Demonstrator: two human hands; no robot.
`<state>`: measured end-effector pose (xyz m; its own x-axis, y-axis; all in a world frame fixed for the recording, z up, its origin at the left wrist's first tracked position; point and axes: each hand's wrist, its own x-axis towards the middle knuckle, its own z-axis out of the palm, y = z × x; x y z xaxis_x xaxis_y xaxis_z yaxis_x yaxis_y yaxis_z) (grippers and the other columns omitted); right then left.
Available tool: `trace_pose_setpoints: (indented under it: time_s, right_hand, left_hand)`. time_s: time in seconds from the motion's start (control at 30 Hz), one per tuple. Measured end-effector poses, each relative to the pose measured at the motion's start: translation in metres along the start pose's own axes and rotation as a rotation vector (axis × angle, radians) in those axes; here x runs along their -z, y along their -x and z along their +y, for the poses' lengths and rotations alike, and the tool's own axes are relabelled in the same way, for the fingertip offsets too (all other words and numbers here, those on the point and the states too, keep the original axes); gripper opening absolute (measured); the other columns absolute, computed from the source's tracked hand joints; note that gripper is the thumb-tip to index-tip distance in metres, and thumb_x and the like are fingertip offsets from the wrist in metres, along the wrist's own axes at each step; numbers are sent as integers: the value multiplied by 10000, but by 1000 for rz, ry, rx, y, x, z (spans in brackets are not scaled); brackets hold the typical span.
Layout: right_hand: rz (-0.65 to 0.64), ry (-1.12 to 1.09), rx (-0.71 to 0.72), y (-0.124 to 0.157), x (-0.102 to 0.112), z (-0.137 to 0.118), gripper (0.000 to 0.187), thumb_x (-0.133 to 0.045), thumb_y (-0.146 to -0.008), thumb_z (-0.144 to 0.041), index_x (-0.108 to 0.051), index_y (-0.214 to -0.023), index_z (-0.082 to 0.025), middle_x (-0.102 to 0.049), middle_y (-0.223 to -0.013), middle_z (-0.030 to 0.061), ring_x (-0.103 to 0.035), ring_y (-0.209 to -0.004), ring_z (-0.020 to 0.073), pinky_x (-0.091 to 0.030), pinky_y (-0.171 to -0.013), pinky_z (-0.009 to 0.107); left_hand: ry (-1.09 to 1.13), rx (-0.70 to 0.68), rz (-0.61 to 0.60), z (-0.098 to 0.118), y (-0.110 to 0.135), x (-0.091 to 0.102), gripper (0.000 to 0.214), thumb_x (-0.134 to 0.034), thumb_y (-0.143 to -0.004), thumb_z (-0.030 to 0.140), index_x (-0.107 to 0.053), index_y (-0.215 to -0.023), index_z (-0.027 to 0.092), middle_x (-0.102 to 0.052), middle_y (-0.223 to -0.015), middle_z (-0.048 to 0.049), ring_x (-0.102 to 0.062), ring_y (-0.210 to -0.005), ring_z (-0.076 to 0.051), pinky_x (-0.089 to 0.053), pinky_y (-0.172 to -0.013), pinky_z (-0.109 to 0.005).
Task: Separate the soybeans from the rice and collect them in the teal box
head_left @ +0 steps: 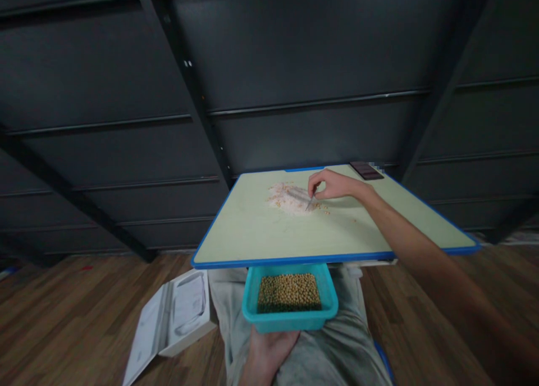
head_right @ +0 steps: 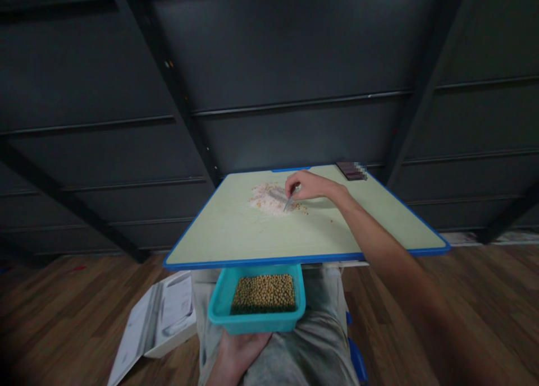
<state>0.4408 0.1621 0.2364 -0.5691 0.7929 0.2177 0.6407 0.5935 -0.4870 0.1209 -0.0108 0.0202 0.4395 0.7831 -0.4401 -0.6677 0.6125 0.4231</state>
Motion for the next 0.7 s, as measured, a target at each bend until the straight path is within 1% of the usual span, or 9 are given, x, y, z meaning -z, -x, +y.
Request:
trace_pose_setpoints:
  time_s: [0.1, 0.23, 0.33, 0.43, 0.57, 0.7]
  right_hand:
    - [-5, -1, 4, -1, -3, -3, 158, -640, -699, -139, -751, -804, -177, -741, -853, 37, -665, -830, 201, -464, -821, 324]
    - [11, 28, -9, -1, -4, -5, 152, -619, -697, -118, -735, -776, -178, -736, -827, 35, -659, -822, 202, -458, -830, 329]
    - [20, 51, -29, -1, -4, -5, 175, -599, -686, -104, -729, -773, -182, -733, -820, 30, -651, -818, 196, -453, -823, 324]
    - [20, 72, -30, 0, -4, -4, 182, -587, -676, -98, -723, -764, -179, -727, -804, 29, -645, -790, 191, -452, -801, 321]
    - [46, 93, -36, 1, -3, -1, 182, -572, -666, -91, -715, -739, -177, -720, -781, 27, -639, -760, 185, -450, -784, 321]
    - [14, 79, -54, 1, -2, -2, 190, -578, -658, -95, -724, -742, -183, -723, -773, 18, -640, -763, 186, -449, -777, 319]
  left_hand:
    - [16, 0, -40, -1, -4, 8, 446, -718, -869, 403, -690, -1305, 315, -830, -1165, -40, -698, -1226, -289, -484, -1159, -507]
    - [75, 29, -79, -2, -6, 12, 410, -644, -927, 347, -676, -1332, 295, -833, -1153, -46, -692, -1242, -284, -469, -1173, -507]
    - [98, 40, -47, -1, -5, 9, 392, -608, -946, 333, -678, -1331, 305, -844, -1103, -34, -710, -1211, -279, -484, -1158, -500]
    - [159, 57, 5, -1, -3, 4, 352, -537, -975, 323, -707, -1284, 316, -856, -1017, -16, -753, -1109, -278, -519, -1123, -501]
    - [239, 82, 55, 0, 1, -3, 400, -404, -1021, 278, -710, -1274, 322, -857, -943, -5, -783, -974, -271, -557, -1067, -517]
    - [267, 105, 87, 2, 4, -10, 416, -362, -1041, 312, -719, -1255, 319, -850, -864, -5, -787, -944, -271, -581, -1022, -498]
